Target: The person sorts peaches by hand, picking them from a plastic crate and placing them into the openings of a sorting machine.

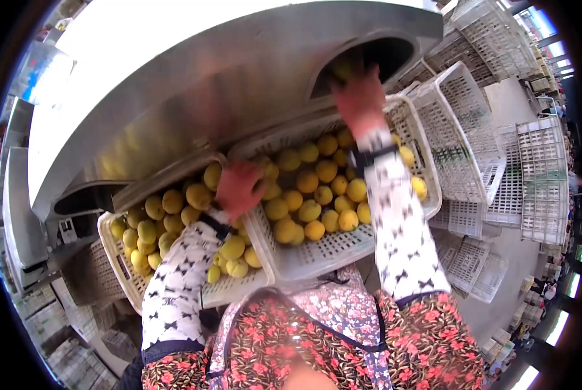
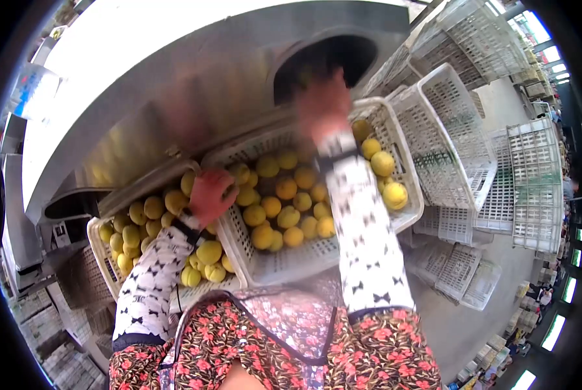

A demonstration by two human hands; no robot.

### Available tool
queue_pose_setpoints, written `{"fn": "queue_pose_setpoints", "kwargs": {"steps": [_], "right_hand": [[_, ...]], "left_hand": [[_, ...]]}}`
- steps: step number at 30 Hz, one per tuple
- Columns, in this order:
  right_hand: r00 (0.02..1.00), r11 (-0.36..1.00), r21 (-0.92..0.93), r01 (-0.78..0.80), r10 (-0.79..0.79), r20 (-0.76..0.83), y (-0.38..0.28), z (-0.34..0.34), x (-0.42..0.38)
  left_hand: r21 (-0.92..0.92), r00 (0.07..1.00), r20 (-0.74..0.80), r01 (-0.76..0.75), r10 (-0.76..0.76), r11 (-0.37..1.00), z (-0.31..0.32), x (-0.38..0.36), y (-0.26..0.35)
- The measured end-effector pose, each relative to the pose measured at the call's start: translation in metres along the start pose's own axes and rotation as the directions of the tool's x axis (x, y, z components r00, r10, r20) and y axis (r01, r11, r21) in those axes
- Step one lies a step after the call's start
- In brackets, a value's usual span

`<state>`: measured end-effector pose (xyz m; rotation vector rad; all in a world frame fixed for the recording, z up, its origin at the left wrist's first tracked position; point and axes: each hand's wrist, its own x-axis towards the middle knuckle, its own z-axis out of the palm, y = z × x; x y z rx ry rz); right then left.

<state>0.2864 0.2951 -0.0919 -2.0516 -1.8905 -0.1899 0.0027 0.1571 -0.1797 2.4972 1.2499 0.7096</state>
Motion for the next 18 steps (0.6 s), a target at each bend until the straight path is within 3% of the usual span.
{"fn": "queue_pose_setpoints", "kwargs": {"steps": [2,3,5,7,8,9,10,12,13,16,17,18], "right_hand": [[0.996,0.996,0.026,-0.085,0.084,0.026,-0.002,0.002,0.029],[0.995,0.971,0.234,-0.053,0.073,-0.075,0.001,-0.011,0.026],[0.964,0.788,0.615,0.034,0.137,-0.229,0.013,-0.034,-0.011],[0.955,0.706,0.666,0.240,-0.048,-0.293,0.012,-0.032,-0.066],[0.984,0.724,0.670,0.161,-0.167,-0.056,0.027,0.010,-0.102],[0.917,0.787,0.617,0.000,-0.247,0.314,0.011,0.021,-0.129],[0.714,0.876,0.477,-0.071,-0.290,0.638,-0.005,0.032,-0.155],[0.581,0.794,0.605,0.063,-0.522,0.624,-0.013,0.070,-0.202],[0.451,0.844,0.512,-0.159,-0.399,0.798,-0.028,0.089,-0.221],[0.375,0.879,0.476,0.028,-0.451,0.810,-0.059,0.113,-0.243],[0.394,0.907,0.413,0.085,-0.411,0.822,-0.067,0.117,-0.243],[0.365,0.871,0.491,-0.030,-0.448,0.816,-0.066,0.122,-0.241]], "left_hand": [[0.014,0.998,0.056,0.041,-0.042,0.999,0.001,0.002,0.002],[0.025,0.995,0.078,0.067,-0.069,0.997,0.001,0.005,0.001],[0.058,0.994,0.085,0.070,-0.075,0.996,0.001,0.002,0.004],[0.085,0.993,0.082,0.081,-0.088,0.993,0.005,0.003,-0.003],[0.085,0.991,0.094,0.091,-0.099,0.992,0.008,0.000,-0.005],[0.090,0.990,0.100,0.095,-0.104,0.991,0.010,-0.002,-0.008],[0.099,0.986,0.118,0.108,-0.120,0.989,0.011,-0.003,-0.007],[0.132,0.978,0.148,0.129,-0.148,0.983,0.008,0.001,-0.005],[0.137,0.976,0.156,0.131,-0.152,0.982,0.007,0.001,-0.005],[0.146,0.972,0.174,0.132,-0.157,0.980,0.008,0.002,-0.004],[0.149,0.972,0.174,0.131,-0.156,0.980,0.009,0.002,-0.004],[0.149,0.973,0.173,0.128,-0.153,0.980,0.009,0.002,-0.005]]}}
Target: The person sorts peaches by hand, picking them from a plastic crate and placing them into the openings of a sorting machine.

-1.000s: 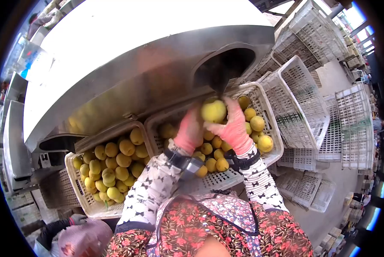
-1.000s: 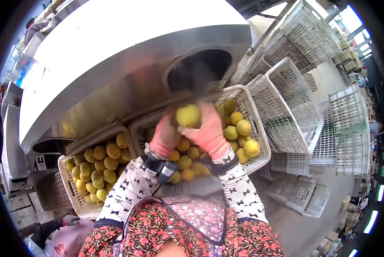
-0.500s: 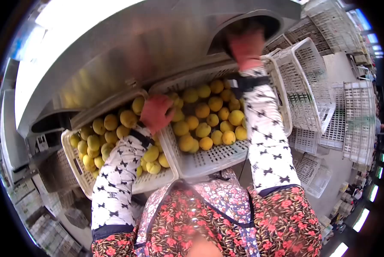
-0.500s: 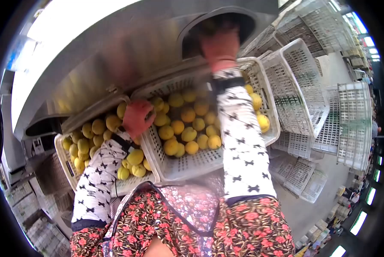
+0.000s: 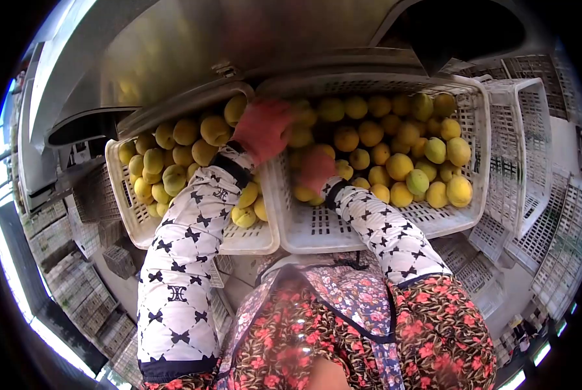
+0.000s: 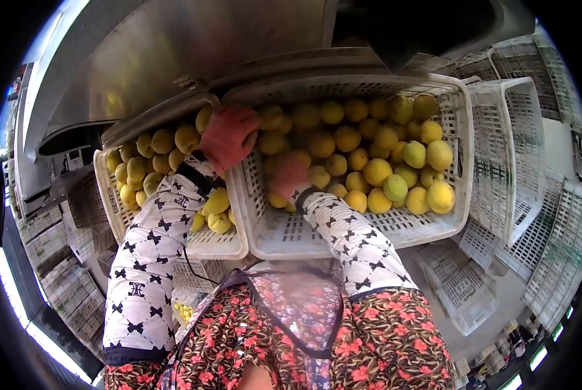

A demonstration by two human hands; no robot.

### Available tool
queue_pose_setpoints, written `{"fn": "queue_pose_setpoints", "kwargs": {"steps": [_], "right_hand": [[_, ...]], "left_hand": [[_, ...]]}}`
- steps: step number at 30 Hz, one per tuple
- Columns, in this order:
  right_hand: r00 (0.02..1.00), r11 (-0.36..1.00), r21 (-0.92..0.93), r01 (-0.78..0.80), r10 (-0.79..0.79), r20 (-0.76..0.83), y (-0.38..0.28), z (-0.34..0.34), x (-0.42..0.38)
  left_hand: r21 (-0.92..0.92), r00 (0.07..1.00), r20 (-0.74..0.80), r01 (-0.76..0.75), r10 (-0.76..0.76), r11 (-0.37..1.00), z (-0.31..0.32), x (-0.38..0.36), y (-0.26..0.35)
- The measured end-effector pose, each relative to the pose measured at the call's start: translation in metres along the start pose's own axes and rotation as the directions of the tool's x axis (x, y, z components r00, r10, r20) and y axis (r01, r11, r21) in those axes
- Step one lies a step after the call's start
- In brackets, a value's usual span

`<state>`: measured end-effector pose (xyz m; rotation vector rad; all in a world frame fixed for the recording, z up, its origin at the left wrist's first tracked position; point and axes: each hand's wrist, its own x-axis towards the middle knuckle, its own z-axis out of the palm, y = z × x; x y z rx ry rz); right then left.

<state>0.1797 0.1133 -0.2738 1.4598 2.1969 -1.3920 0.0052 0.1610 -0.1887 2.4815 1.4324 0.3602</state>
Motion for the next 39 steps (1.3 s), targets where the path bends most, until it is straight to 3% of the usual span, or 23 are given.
{"fn": "queue_pose_setpoints", "kwargs": {"steps": [4,5,7,9,10,12,13,14,16,17,20,24,27,28,29,30,31,32,33,34,35,37,39], "right_hand": [[0.986,0.859,0.506,0.084,-0.145,0.082,0.039,-0.017,-0.004],[0.979,0.785,0.612,0.098,-0.185,0.081,0.043,-0.029,-0.011],[0.976,0.494,0.864,-0.102,-0.119,0.183,0.046,-0.066,-0.049],[0.992,0.357,0.934,-0.019,-0.107,0.061,0.047,-0.090,-0.089],[0.995,0.286,0.958,0.033,-0.099,-0.005,0.047,-0.102,-0.103],[0.990,0.366,0.920,0.137,-0.067,-0.120,0.047,-0.117,-0.130],[0.984,0.407,0.897,0.174,-0.054,-0.167,0.045,-0.119,-0.141],[0.941,0.581,0.752,0.312,-0.079,-0.329,0.041,-0.118,-0.147],[0.780,0.824,0.315,0.470,-0.221,-0.585,0.023,-0.111,-0.148],[0.664,0.861,0.109,0.497,-0.296,-0.687,0.010,-0.112,-0.157],[0.565,0.948,-0.028,0.317,-0.213,-0.797,-0.007,-0.124,-0.174],[0.256,0.938,-0.047,0.344,-0.141,-0.956,-0.021,-0.169,-0.164],[0.351,0.987,-0.013,-0.159,0.044,-0.935,-0.015,-0.243,-0.108],[0.395,0.933,-0.064,-0.355,0.087,-0.914,-0.004,-0.267,-0.072],[0.424,0.939,-0.148,-0.310,-0.003,-0.906,0.003,-0.293,-0.041],[0.442,0.938,-0.230,-0.259,-0.096,-0.892,0.007,-0.309,-0.024],[0.350,0.984,-0.163,-0.066,-0.130,-0.928,0.003,-0.312,-0.029],[0.264,0.987,-0.104,0.123,-0.134,-0.955,-0.002,-0.309,-0.046],[0.184,0.952,-0.056,0.299,-0.116,-0.976,0.002,-0.298,-0.063],[0.185,0.954,-0.047,0.296,-0.106,-0.977,0.013,-0.278,-0.076],[0.180,0.953,-0.035,0.300,-0.092,-0.979,0.030,-0.257,-0.090],[0.633,0.920,0.290,0.263,0.062,-0.771,0.052,-0.217,-0.109],[0.873,0.993,-0.111,-0.044,-0.016,-0.487,0.099,-0.164,-0.092]], "left_hand": [[-0.026,0.999,0.040,0.031,-0.029,0.999,-0.001,-0.001,-0.003],[-0.024,1.000,0.009,0.010,-0.010,1.000,0.001,-0.001,-0.004],[0.021,0.999,-0.041,0.009,-0.008,1.000,0.001,-0.001,-0.001],[0.107,0.996,-0.082,0.037,-0.028,0.994,-0.002,-0.003,0.011],[-0.218,0.975,-0.073,0.188,-0.208,0.958,0.007,-0.003,0.018],[-0.751,0.869,0.158,0.414,-0.468,0.514,0.030,-0.013,0.046],[-0.846,0.799,0.447,0.524,-0.402,0.101,0.003,-0.009,0.077],[-0.738,0.713,0.669,0.599,-0.211,-0.311,-0.025,-0.003,0.106],[-0.723,0.862,0.507,0.409,-0.025,-0.557,-0.003,-0.002,0.122],[-0.729,0.896,0.438,0.307,-0.073,-0.612,0.000,0.003,0.133],[-0.777,0.898,0.397,0.218,-0.190,-0.591,-0.009,0.019,0.158],[-0.818,0.885,0.382,0.189,-0.267,-0.543,-0.012,0.029,0.136],[-0.924,0.602,0.358,0.341,-0.714,-0.175,0.066,0.006,0.100],[-0.880,0.592,0.222,0.463,-0.775,0.101,0.103,-0.007,0.085],[-0.733,0.569,0.082,0.591,-0.818,0.337,0.141,-0.020,0.070],[-0.388,0.695,-0.082,0.638,-0.715,0.665,0.195,-0.031,0.045],[-0.115,0.773,-0.031,0.627,-0.633,0.771,0.197,-0.030,0.039],[0.155,0.840,0.021,0.533,-0.542,0.832,0.198,-0.029,0.032],[0.233,0.814,0.207,0.497,-0.542,0.836,0.151,-0.018,0.053],[0.301,0.759,0.373,0.445,-0.533,0.844,0.128,-0.002,0.064],[0.334,0.733,0.281,0.530,-0.619,0.779,0.141,0.009,0.065],[0.382,0.637,0.103,0.684,-0.764,0.622,0.177,0.009,0.064],[0.385,0.560,0.001,0.764,-0.829,0.517,0.194,0.010,0.071]]}}
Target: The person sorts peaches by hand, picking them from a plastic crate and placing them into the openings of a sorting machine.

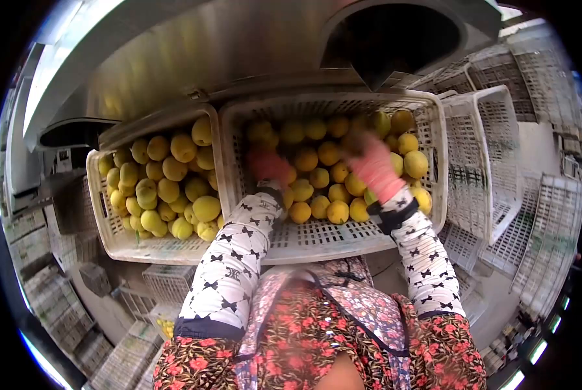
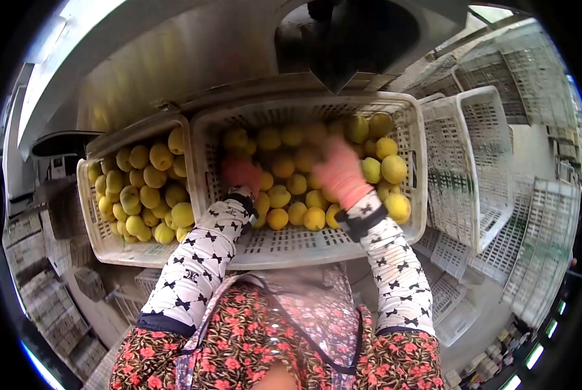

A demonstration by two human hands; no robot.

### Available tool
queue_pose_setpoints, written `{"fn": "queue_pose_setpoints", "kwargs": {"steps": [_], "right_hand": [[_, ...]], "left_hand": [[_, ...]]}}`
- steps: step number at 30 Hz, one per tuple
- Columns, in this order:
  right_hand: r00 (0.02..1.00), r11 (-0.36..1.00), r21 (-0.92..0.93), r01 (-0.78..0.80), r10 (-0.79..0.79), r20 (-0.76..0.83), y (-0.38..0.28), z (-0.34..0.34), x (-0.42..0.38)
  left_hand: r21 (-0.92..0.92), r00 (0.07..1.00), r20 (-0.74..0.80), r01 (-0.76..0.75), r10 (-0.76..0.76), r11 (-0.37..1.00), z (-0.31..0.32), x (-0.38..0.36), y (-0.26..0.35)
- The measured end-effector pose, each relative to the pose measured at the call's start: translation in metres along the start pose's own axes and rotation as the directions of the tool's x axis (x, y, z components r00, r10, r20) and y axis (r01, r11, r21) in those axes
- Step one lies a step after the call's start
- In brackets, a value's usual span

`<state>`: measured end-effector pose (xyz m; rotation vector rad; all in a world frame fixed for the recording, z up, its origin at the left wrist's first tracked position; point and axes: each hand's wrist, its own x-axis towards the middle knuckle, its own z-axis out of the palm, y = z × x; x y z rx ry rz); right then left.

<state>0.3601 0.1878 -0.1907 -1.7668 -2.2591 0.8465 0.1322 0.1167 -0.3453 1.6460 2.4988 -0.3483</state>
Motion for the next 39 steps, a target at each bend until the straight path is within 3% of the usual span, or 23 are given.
{"fn": "queue_pose_setpoints", "kwargs": {"steps": [2,5,7,9,10,11,12,14,17,18,19,20,21,22,23,25,27,28,29,32,34,38,39], "right_hand": [[0.955,0.983,0.016,0.185,-0.183,0.235,0.007,0.042,-0.002],[0.860,0.926,-0.125,0.355,-0.271,0.432,0.029,0.132,0.021],[0.864,0.870,-0.258,0.420,-0.297,0.406,0.024,0.183,0.043],[0.867,0.825,-0.323,0.463,-0.345,0.361,0.020,0.202,0.057],[0.865,0.817,-0.319,0.479,-0.379,0.328,0.019,0.205,0.058],[0.863,0.808,-0.320,0.494,-0.412,0.292,0.018,0.206,0.057],[0.842,0.854,-0.205,0.478,-0.380,0.383,0.012,0.186,0.055],[0.769,0.918,0.002,0.397,-0.334,0.546,0.007,0.125,0.059],[0.875,0.876,0.458,0.152,-0.334,0.349,0.024,0.069,0.041],[0.865,0.703,0.707,-0.078,-0.305,0.399,0.032,0.049,0.031],[0.844,0.434,0.850,-0.299,-0.295,0.448,0.039,0.027,0.019],[0.836,0.272,0.866,-0.420,-0.254,0.486,0.038,-0.003,0.006],[0.828,0.095,0.855,-0.509,-0.217,0.517,0.038,-0.028,-0.009],[0.915,-0.167,0.917,-0.361,-0.251,0.315,0.037,-0.028,-0.020],[0.965,-0.139,0.961,-0.239,-0.148,0.218,0.021,-0.048,-0.021],[0.999,0.103,0.994,0.037,0.022,-0.040,-0.007,-0.075,-0.013],[0.968,0.266,0.933,0.241,-0.002,-0.250,-0.026,-0.094,-0.004],[0.919,0.591,0.725,0.355,-0.076,-0.388,-0.020,-0.098,0.006],[0.856,0.822,0.400,0.406,-0.189,-0.482,-0.016,-0.102,0.015],[0.826,0.952,0.016,0.306,-0.257,-0.502,-0.034,-0.111,0.036],[0.861,0.975,-0.016,0.222,-0.203,-0.467,-0.048,-0.111,0.045],[0.937,1.000,-0.009,-0.016,0.011,-0.349,-0.078,-0.119,0.047],[0.939,1.000,0.012,-0.028,0.030,-0.342,-0.084,-0.123,0.043]], "left_hand": [[-0.017,1.000,0.002,0.023,-0.023,1.000,-0.010,-0.012,0.009],[-0.011,0.999,-0.028,0.045,-0.046,0.999,-0.028,-0.021,0.010],[-0.158,0.971,-0.209,0.084,-0.116,0.984,0.003,-0.017,0.015],[-0.111,0.962,-0.271,-0.069,0.036,0.991,0.023,-0.003,0.003],[0.008,0.949,-0.222,-0.230,0.226,0.973,0.029,0.007,-0.018],[-0.078,0.951,-0.185,-0.267,0.249,0.961,0.024,0.006,-0.029],[-0.167,0.951,-0.147,-0.295,0.272,0.941,0.020,0.005,-0.040],[-0.668,0.998,-0.050,-0.052,0.026,0.742,-0.015,-0.002,-0.044],[-0.720,0.991,0.084,-0.012,0.104,0.694,-0.006,0.027,-0.047],[-0.706,0.985,0.091,-0.041,0.149,0.707,-0.007,0.036,-0.045],[-0.673,0.975,0.091,-0.089,0.202,0.734,-0.004,0.047,-0.040],[-0.642,0.962,0.063,-0.164,0.265,0.749,0.005,0.061,-0.036],[-0.614,0.941,0.010,-0.261,0.338,0.745,0.018,0.075,-0.030],[-0.612,0.903,-0.069,-0.374,0.423,0.697,0.041,0.092,-0.030],[-0.622,0.854,-0.157,-0.476,0.496,0.622,0.057,0.106,-0.030],[-0.771,0.818,-0.224,-0.481,0.531,0.417,0.063,0.114,-0.035],[-0.983,0.878,-0.029,-0.111,0.478,0.145,0.008,0.087,-0.032],[-0.990,0.892,0.122,0.140,0.435,-0.011,-0.029,0.065,-0.026],[-0.911,0.864,0.278,0.376,0.420,-0.170,-0.050,0.046,-0.025],[-0.823,0.803,0.323,0.500,0.501,-0.270,-0.080,0.014,-0.030],[-0.662,0.694,0.336,0.655,0.637,-0.364,-0.148,-0.011,-0.034],[-0.599,0.725,0.141,0.605,0.675,-0.525,-0.176,-0.025,-0.045],[-0.589,0.714,0.162,0.624,0.681,-0.514,-0.178,-0.024,-0.048]]}}
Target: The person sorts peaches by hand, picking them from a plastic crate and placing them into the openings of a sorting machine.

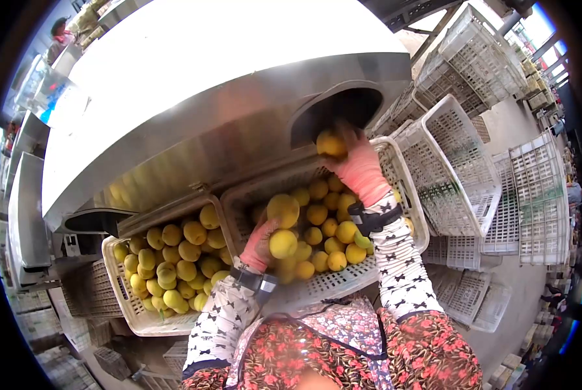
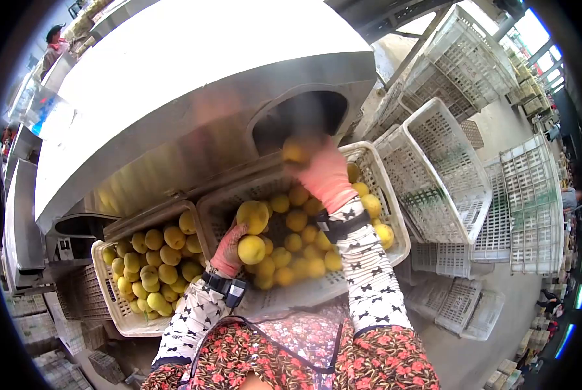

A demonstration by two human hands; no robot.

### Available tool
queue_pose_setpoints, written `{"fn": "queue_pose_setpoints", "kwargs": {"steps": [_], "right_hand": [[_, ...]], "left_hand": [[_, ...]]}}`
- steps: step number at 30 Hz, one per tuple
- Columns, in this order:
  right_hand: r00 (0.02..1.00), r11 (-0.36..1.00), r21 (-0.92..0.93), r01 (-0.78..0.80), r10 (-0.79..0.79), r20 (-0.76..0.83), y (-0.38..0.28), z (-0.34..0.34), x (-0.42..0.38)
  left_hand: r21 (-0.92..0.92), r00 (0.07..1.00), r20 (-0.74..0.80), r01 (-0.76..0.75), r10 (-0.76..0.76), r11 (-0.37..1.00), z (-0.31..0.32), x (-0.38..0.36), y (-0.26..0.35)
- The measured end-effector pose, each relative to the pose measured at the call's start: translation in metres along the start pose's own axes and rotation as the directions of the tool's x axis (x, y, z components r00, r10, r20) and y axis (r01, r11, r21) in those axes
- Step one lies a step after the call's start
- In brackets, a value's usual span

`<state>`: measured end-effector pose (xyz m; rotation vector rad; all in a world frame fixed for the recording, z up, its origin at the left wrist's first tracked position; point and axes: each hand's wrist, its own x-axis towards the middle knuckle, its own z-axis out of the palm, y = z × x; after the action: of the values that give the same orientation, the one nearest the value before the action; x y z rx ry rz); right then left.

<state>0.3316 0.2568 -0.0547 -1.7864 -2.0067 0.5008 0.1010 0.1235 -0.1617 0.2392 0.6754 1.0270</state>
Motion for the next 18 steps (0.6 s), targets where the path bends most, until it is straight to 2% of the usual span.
{"fn": "queue_pose_setpoints", "kwargs": {"steps": [2,3,6,9,10,11,12,13,14,16,17,18], "right_hand": [[0.999,0.999,0.041,-0.021,0.020,0.027,-0.004,-0.009,-0.005],[0.998,0.985,0.169,-0.047,0.039,0.052,0.009,-0.004,-0.003],[0.999,0.998,-0.054,0.015,-0.018,-0.049,0.018,0.011,0.018],[0.981,0.972,0.172,-0.159,0.135,0.142,-0.012,0.005,0.077],[0.996,0.979,0.205,-0.010,0.028,-0.085,-0.003,0.006,0.072],[0.946,0.968,0.203,0.149,-0.080,-0.314,0.009,0.011,0.064],[0.835,0.940,0.163,0.299,-0.175,-0.522,0.015,0.011,0.050],[0.912,0.865,0.425,0.265,-0.082,-0.402,0.006,-0.006,0.024],[0.944,0.841,0.495,0.217,-0.051,-0.327,0.014,-0.002,0.000],[0.995,0.709,0.701,0.078,-0.007,-0.103,0.000,0.009,-0.032],[1.000,0.635,0.772,-0.018,0.015,0.012,-0.007,0.014,-0.048],[0.994,0.442,0.897,0.003,0.093,-0.049,-0.010,0.021,-0.057]], "left_hand": [[-0.019,0.999,-0.035,0.027,-0.028,0.999,-0.002,-0.004,0.006],[-0.052,0.997,-0.070,0.038,-0.041,0.998,-0.006,-0.005,0.006],[-0.036,0.995,-0.074,-0.067,0.064,0.997,-0.003,-0.007,0.006],[-0.029,1.000,-0.014,-0.006,0.006,1.000,-0.002,0.007,0.000],[-0.029,1.000,0.012,-0.006,0.006,1.000,0.006,0.015,0.002],[-0.046,0.999,-0.025,-0.029,0.028,0.999,0.030,0.017,0.009],[-0.025,0.998,-0.005,-0.062,0.062,0.998,0.038,0.022,0.009],[-0.006,0.995,0.022,-0.097,0.097,0.995,0.045,0.029,0.009],[0.137,0.974,0.088,-0.221,0.210,0.966,0.058,0.038,0.010],[0.376,0.880,0.215,-0.476,0.425,0.795,0.082,0.056,0.010],[0.396,0.861,0.295,-0.504,0.414,0.767,0.090,0.061,0.008],[0.411,0.838,0.370,-0.534,0.400,0.739,0.096,0.064,0.007]]}}
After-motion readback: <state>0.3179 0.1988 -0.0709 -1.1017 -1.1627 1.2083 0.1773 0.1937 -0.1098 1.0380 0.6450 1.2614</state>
